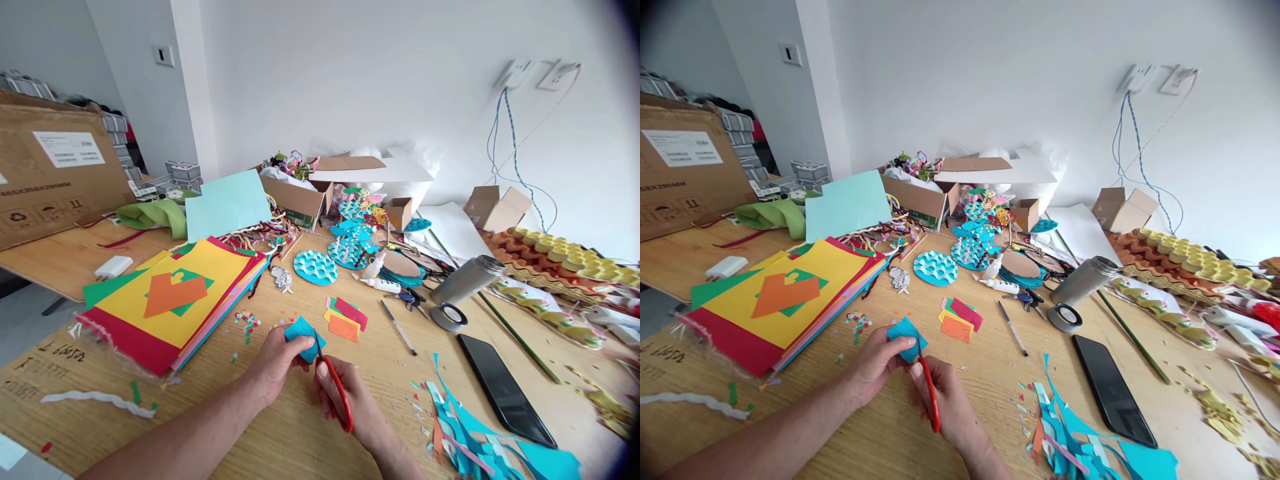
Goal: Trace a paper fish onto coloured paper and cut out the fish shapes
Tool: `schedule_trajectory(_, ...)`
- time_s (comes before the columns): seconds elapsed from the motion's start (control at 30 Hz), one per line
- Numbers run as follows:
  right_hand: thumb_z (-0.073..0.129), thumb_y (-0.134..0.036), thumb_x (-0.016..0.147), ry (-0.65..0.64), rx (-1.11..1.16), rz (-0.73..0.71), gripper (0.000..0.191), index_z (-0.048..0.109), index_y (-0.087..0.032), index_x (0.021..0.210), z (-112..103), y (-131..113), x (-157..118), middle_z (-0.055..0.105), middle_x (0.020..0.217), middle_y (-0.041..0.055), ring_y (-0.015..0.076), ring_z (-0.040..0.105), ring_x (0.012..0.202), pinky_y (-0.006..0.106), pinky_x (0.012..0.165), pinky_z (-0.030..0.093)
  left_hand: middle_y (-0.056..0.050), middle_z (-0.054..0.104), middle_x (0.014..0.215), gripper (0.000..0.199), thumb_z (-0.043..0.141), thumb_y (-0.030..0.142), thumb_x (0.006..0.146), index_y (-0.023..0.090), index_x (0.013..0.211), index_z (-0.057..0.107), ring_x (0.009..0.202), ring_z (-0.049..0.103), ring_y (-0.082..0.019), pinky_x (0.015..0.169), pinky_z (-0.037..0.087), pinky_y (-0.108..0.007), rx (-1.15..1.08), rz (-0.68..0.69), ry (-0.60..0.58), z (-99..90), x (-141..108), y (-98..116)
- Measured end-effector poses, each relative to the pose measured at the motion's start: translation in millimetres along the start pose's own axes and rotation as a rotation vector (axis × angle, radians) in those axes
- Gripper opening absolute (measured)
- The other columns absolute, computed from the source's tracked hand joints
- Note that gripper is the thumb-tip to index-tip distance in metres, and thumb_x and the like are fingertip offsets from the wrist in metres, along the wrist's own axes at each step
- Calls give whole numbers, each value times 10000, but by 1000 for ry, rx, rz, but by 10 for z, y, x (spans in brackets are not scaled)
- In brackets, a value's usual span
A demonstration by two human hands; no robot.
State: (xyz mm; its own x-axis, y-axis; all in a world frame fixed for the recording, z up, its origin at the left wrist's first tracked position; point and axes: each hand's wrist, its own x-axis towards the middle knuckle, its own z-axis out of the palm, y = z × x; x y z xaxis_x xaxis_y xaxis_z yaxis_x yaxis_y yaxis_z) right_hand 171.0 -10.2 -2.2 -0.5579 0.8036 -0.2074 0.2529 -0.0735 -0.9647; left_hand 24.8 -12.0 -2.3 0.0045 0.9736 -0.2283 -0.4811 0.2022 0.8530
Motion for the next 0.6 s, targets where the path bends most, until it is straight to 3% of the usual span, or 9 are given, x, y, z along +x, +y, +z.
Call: schedule_trajectory(0.6,386,-759,806,-35,71,42,615,526,-165,724,-8,4,-33,479,440,-43,68,373,372,202,399,260,-1,602,619,228,737,315,616,149,678,593,563,501,-110,512,384,-232,-21,-34,29,-30,9,1)
